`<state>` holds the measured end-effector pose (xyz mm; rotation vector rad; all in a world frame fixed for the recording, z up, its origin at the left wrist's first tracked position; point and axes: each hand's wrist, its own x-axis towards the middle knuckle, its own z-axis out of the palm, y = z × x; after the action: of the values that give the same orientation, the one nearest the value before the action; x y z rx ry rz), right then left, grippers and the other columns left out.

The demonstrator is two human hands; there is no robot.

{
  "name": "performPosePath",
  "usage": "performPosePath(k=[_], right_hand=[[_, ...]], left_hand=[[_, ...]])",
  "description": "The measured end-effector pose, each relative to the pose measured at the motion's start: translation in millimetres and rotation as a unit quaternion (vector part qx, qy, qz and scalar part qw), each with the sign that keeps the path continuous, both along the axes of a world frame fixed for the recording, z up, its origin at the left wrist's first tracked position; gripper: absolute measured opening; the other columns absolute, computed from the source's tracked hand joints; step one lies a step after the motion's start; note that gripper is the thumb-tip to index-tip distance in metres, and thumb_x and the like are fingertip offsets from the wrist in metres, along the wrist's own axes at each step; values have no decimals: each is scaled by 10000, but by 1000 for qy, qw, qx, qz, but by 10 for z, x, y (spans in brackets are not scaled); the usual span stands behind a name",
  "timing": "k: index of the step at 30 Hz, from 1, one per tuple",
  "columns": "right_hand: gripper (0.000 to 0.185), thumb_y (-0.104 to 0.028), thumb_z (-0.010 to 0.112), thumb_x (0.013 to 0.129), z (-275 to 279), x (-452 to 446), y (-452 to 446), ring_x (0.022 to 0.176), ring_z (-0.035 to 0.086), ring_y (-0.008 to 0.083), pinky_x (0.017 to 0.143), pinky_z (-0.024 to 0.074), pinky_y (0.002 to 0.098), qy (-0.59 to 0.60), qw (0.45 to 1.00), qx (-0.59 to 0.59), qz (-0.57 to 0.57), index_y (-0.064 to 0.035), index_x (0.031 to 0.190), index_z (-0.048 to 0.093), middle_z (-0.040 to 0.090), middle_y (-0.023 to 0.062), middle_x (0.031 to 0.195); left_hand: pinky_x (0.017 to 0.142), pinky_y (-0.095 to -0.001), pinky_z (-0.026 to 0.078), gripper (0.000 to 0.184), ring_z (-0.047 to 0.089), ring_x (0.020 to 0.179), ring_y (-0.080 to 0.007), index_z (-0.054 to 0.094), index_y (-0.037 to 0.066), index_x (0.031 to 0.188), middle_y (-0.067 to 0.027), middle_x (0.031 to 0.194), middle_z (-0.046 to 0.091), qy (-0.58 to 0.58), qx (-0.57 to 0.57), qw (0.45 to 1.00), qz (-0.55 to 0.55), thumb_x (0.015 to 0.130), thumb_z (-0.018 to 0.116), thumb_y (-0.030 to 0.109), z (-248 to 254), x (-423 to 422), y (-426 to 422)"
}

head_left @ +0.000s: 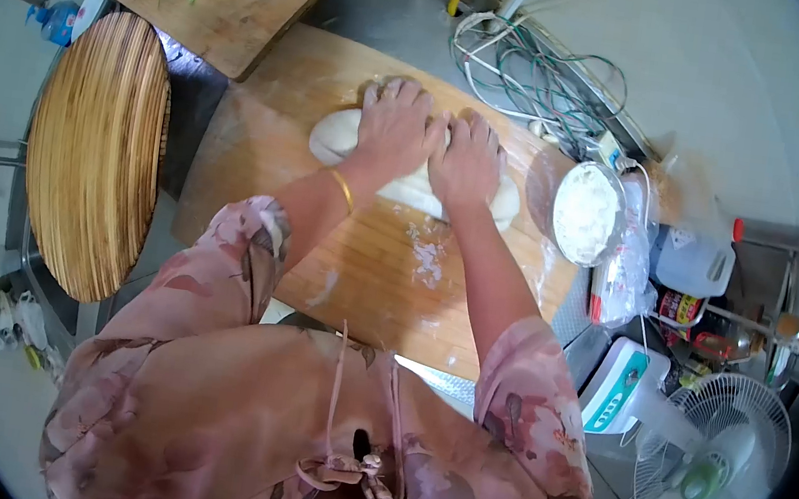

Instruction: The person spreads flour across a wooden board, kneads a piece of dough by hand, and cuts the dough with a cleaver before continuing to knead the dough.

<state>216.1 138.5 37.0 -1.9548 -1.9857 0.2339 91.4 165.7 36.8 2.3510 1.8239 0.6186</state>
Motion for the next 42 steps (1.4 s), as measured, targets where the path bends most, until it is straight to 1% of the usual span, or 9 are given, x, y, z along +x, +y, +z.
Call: performPosePath(k=[11,17,21,25,26,31,34,36,42], right_hand=[[458,-271,676,814,308,1243,-631,1179,499,393,973,426,487,35,986,103,-126,-136,1242,579,534,180,1273],[392,-234,729,746,184,2068,-406,971,632,370,864,495,422,5,974,-218,-63,-99,1109,667,672,180,1061],[305,-162,696,741,-102,2317,-463,900,664,354,827,514,407,32,987,-135,-85,-56,1026,698,694,192,977],[308,-166,641,839,378,1815,-805,805,673,260,755,514,362,389,892,-97,-210,8,1093,663,703,177,936],[324,-174,626,856,232,1730,-996,787,670,250,734,511,374,253,945,-63,-197,8,1123,651,708,159,926],[468,-217,547,912,-313,578,-1859,1294,452,361,1089,336,413,289,942,43,-163,22,1313,512,501,236,1363],[648,-355,553,915,-156,-75,-1850,1415,241,394,1163,182,466,-53,984,-66,-156,8,1423,377,300,261,1498],[813,-515,520,897,-135,-406,-1550,1439,112,437,1171,103,506,21,979,-144,-143,11,1468,280,162,281,1541],[809,-547,520,883,-163,-1399,-1284,1438,161,408,1183,95,483,-1,979,-128,161,-29,1469,310,215,260,1532]], left_hand=[[1032,-639,297,683,327,1381,-334,414,196,1421,-100,1487,354,72,-16,964,-256,819,694,354,289,-324,-897],[1023,-516,397,716,456,1290,-323,452,190,1405,-111,1453,432,109,-128,944,-284,764,757,292,369,-278,-318],[998,-406,432,632,552,1181,-320,520,161,1355,-151,1318,563,-42,-242,904,-349,771,754,215,300,-312,347],[997,-386,429,651,567,1160,-321,526,149,1354,-163,1267,601,-29,-344,874,-341,750,764,202,390,-222,685],[999,-388,426,669,565,1162,-321,519,151,1362,-162,1272,599,-25,-360,870,-337,744,768,206,384,-207,739],[1055,-379,380,707,478,1266,-318,486,143,1388,-178,1352,531,-24,-357,886,-294,753,772,261,396,-176,702],[1083,-374,356,769,443,1302,-321,422,117,1429,-188,1412,468,-50,-346,887,-301,760,769,270,199,-216,696],[1098,-371,344,815,434,1310,-325,374,97,1453,-194,1439,434,-61,-339,886,-310,763,768,276,175,-212,649],[1097,-364,349,840,431,1317,-325,358,91,1456,-190,1446,427,-44,-311,904,-289,750,781,258,240,-258,401]])
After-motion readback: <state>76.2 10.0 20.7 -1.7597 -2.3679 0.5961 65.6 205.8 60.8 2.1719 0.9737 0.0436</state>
